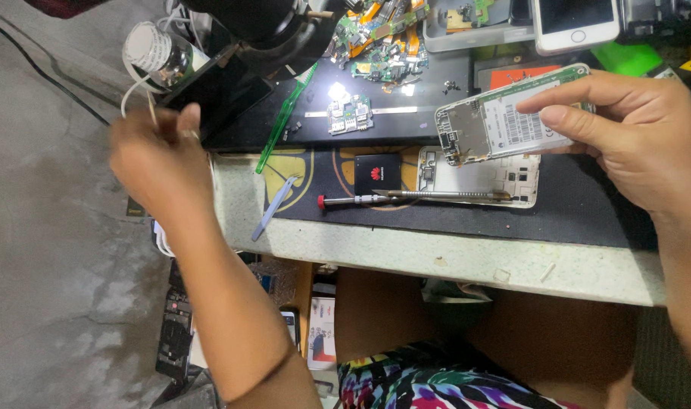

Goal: The person disassembles a smartphone, removes the motherboard, and uses a metal tool to pry open the back cover of a black phone. They handle circuit boards, phone casings, and tools on a cluttered workbench.

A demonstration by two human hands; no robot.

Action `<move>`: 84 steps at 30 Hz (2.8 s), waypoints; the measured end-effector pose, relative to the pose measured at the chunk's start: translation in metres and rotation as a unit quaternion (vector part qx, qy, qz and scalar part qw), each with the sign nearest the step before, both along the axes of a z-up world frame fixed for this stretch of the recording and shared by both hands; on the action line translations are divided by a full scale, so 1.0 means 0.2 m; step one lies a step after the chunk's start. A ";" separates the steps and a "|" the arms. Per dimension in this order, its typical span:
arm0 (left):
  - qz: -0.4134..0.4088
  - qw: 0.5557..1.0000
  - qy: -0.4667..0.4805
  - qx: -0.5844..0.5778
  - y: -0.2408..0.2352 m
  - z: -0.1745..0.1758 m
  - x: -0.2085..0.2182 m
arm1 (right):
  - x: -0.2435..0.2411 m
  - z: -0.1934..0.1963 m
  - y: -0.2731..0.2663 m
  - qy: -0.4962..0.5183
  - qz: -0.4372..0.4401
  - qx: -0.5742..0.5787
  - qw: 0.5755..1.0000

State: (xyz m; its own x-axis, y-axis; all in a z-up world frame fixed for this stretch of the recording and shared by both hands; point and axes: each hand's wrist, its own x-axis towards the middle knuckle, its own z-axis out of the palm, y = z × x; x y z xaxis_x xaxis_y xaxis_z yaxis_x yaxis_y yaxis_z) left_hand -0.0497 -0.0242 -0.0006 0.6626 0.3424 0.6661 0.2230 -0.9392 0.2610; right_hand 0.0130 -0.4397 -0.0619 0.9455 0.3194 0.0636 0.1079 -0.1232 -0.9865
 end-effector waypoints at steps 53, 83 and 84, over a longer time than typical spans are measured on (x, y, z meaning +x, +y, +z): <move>-0.475 0.656 0.196 -0.553 -0.86 -0.40 0.52 | 0.12 -0.06 -0.07 0.044 -0.102 0.198 0.974; -0.436 0.766 0.214 -0.421 -0.95 -0.20 0.38 | 0.13 -0.01 -0.07 0.065 -0.123 0.201 0.970; -0.458 0.741 0.211 -0.443 -0.93 -0.21 0.39 | 0.13 -0.02 -0.07 0.066 -0.123 0.204 0.969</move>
